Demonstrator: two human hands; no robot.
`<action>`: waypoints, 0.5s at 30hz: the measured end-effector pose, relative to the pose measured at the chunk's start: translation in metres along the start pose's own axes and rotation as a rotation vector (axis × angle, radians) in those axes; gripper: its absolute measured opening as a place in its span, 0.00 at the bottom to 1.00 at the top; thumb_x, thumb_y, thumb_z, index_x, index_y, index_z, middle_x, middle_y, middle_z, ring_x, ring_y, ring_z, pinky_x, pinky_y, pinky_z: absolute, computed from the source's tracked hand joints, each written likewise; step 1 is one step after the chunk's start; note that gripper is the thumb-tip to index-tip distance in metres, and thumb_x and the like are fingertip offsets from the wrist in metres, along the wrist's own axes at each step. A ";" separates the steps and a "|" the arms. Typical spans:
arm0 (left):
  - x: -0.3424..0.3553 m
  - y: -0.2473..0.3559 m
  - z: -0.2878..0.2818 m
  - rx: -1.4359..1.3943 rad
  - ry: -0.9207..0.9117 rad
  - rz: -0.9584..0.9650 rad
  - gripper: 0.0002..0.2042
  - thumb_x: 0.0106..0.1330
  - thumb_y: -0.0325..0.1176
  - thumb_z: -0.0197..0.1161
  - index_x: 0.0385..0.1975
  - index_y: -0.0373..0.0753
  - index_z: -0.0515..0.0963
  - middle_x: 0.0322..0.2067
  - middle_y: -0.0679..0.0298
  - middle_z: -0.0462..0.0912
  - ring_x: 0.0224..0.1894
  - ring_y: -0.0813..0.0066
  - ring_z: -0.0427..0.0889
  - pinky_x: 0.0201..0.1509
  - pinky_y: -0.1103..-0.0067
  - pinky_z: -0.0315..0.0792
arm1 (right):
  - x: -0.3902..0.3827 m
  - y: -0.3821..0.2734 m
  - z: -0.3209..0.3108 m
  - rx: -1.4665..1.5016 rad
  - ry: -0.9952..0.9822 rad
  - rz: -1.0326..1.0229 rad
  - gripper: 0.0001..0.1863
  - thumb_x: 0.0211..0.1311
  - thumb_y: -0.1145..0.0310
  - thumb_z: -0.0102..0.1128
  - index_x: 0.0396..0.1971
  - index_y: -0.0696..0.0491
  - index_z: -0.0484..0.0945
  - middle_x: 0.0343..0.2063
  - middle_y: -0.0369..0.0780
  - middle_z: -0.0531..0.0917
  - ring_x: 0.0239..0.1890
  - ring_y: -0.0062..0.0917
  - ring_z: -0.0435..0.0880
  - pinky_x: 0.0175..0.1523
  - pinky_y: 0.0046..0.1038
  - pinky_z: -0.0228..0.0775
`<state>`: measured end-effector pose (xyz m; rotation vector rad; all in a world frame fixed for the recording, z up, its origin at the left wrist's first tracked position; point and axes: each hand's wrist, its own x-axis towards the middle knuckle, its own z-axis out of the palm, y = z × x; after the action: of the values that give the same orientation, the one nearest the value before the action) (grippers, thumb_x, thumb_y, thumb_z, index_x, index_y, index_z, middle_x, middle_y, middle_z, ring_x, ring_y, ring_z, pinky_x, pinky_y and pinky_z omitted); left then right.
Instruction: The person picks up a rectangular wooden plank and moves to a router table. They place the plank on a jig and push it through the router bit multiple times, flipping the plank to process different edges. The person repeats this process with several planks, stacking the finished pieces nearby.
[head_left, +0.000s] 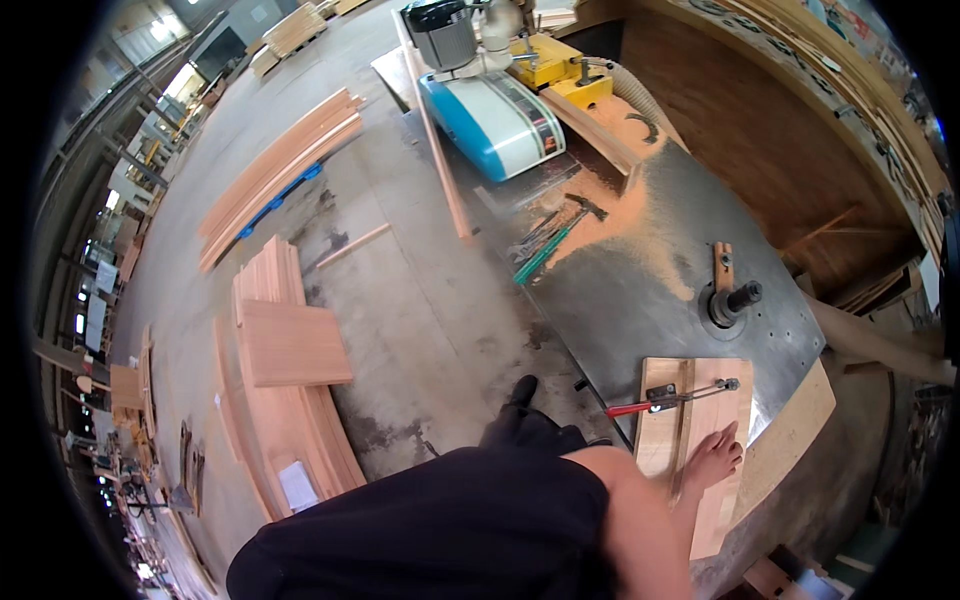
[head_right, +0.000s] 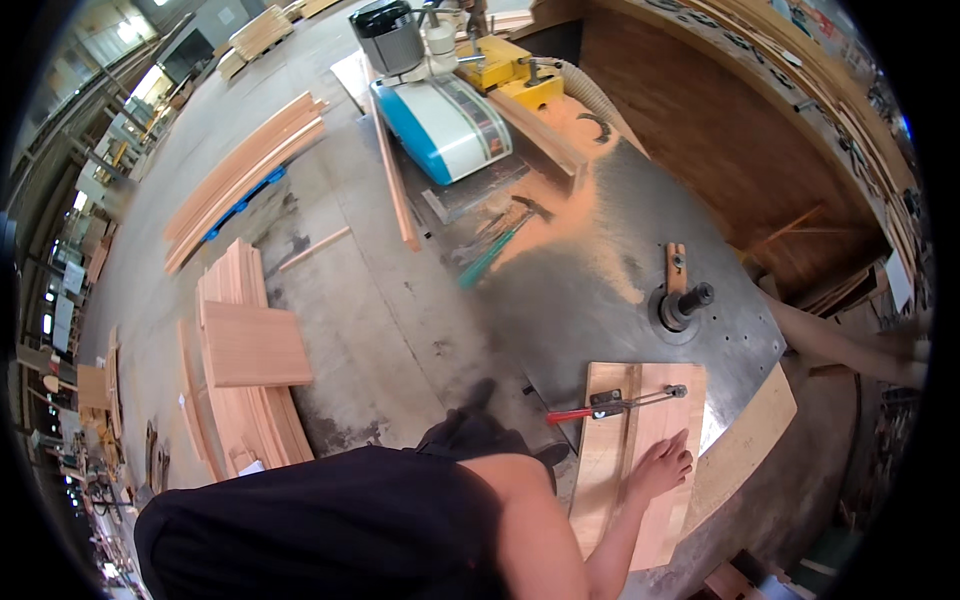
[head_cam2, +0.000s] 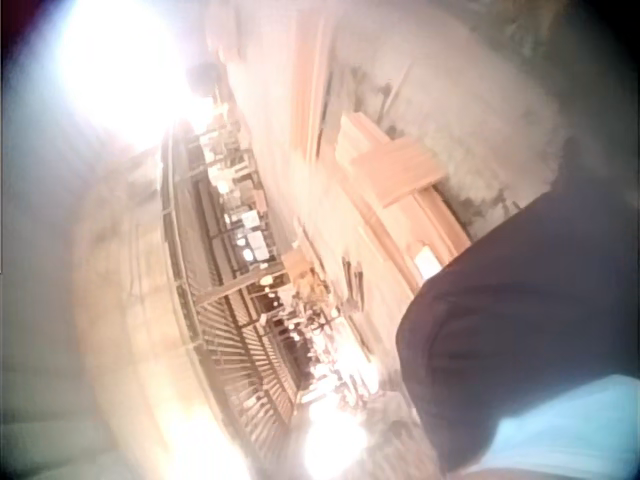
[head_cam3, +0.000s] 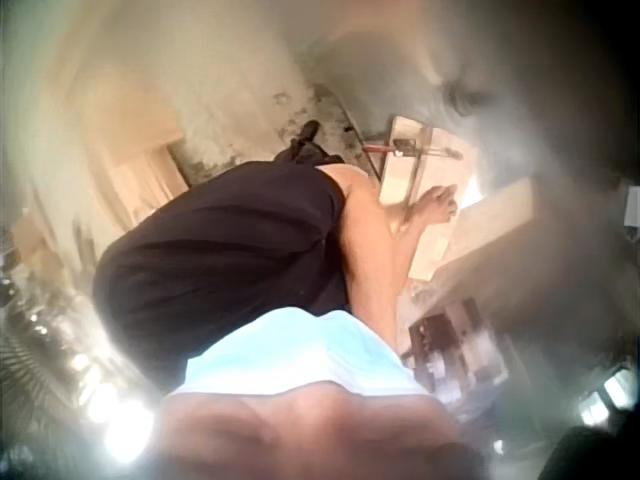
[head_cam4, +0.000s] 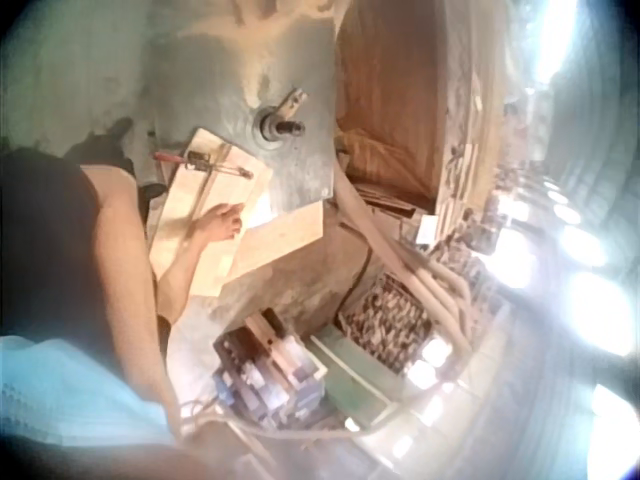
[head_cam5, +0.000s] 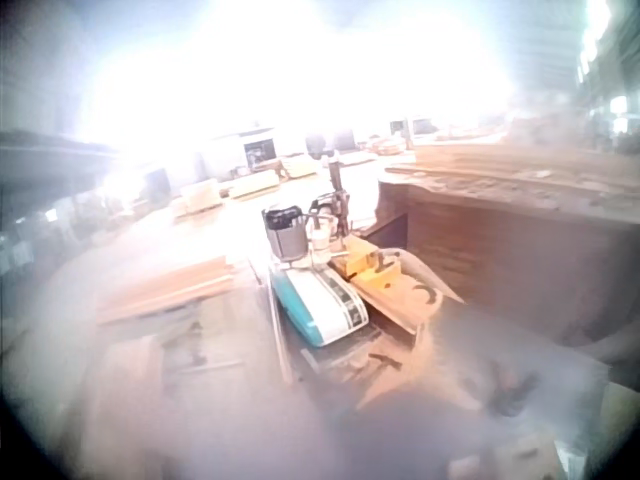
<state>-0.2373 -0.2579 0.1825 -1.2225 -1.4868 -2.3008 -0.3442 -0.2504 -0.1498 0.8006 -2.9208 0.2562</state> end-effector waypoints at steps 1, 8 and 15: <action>0.002 0.001 0.001 0.000 -0.013 0.004 0.18 0.70 0.41 0.62 0.54 0.38 0.77 0.51 0.54 0.81 0.56 0.54 0.78 0.61 0.64 0.72 | 0.002 -0.004 -0.003 0.007 0.001 -0.001 0.26 0.77 0.55 0.46 0.71 0.42 0.71 0.53 0.47 0.76 0.55 0.46 0.74 0.57 0.50 0.67; 0.006 0.010 0.020 -0.011 -0.067 0.035 0.17 0.70 0.39 0.62 0.54 0.38 0.77 0.51 0.55 0.81 0.55 0.56 0.78 0.60 0.65 0.71 | 0.001 0.003 0.003 0.012 0.026 -0.016 0.26 0.76 0.55 0.47 0.71 0.42 0.71 0.52 0.47 0.76 0.53 0.45 0.74 0.55 0.50 0.68; 0.007 0.018 0.028 -0.034 -0.084 0.053 0.16 0.70 0.38 0.62 0.54 0.39 0.77 0.50 0.55 0.81 0.55 0.58 0.78 0.60 0.66 0.71 | -0.002 0.003 0.003 0.001 0.057 -0.032 0.26 0.76 0.55 0.47 0.71 0.43 0.71 0.50 0.46 0.76 0.53 0.44 0.75 0.54 0.49 0.68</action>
<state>-0.2173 -0.2422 0.2045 -1.3660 -1.4283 -2.2758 -0.3439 -0.2477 -0.1530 0.8258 -2.8527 0.2732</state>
